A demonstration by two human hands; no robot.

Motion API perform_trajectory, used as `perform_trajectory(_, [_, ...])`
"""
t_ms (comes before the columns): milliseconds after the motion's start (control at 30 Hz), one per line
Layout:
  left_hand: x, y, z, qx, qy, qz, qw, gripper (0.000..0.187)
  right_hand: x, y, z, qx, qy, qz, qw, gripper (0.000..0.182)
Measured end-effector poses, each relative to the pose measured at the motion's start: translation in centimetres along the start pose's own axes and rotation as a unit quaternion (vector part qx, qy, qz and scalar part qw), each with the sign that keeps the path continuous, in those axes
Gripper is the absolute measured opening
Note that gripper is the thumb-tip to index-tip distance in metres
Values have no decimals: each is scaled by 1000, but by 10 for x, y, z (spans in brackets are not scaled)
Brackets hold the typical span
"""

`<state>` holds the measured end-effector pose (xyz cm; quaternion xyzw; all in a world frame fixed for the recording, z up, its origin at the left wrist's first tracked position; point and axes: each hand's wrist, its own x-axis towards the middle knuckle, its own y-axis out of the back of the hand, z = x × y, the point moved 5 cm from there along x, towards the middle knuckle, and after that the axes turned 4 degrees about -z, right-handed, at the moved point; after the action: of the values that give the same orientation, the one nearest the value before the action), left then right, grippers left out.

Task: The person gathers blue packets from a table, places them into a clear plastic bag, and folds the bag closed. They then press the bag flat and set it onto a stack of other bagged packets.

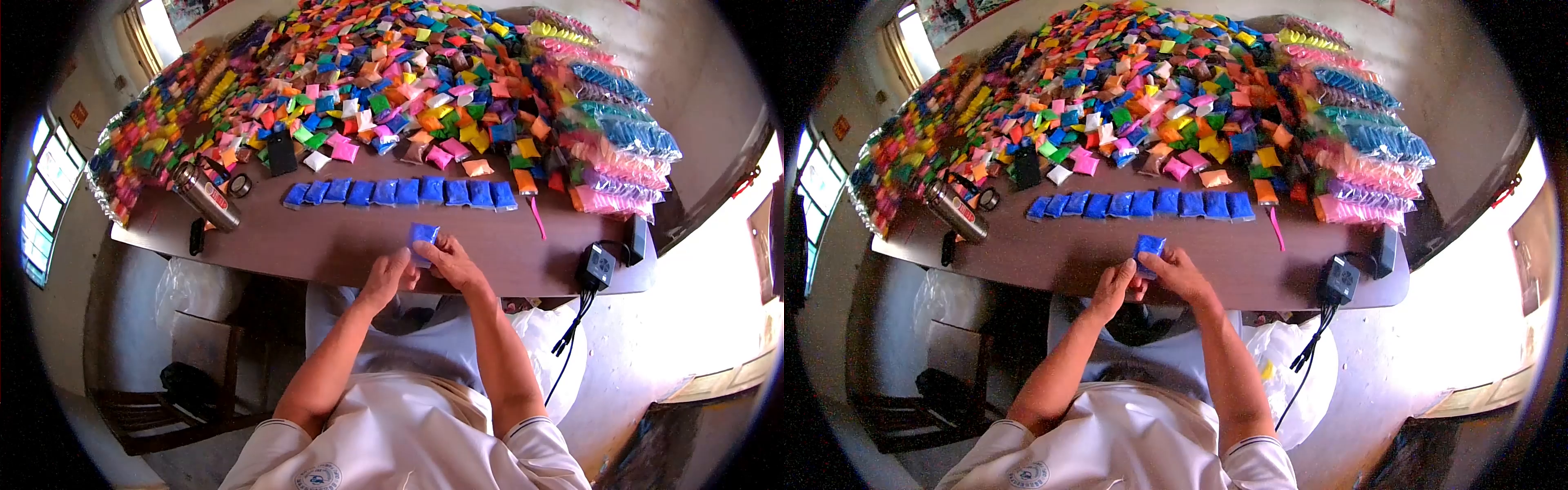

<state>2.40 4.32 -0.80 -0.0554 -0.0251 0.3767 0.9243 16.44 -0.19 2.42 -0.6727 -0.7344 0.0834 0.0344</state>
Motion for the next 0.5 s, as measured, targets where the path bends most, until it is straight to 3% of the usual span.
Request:
perform_trajectory(167, [-1,-9,5,72,4,-20,997,51,3,9,15,29,67,-27,997,29])
perform_trajectory(300, [-2,-6,5,38,26,15,999,51,-6,-7,-11,48,92,-24,994,28])
perform_trajectory(367, [-1,-8,10,57,1,-10,998,50,1,5,2,151,82,97,980,26])
perform_trajectory(500, [-1,-10,5,67,-3,-25,997,49,8,14,19,82,87,109,987,27])
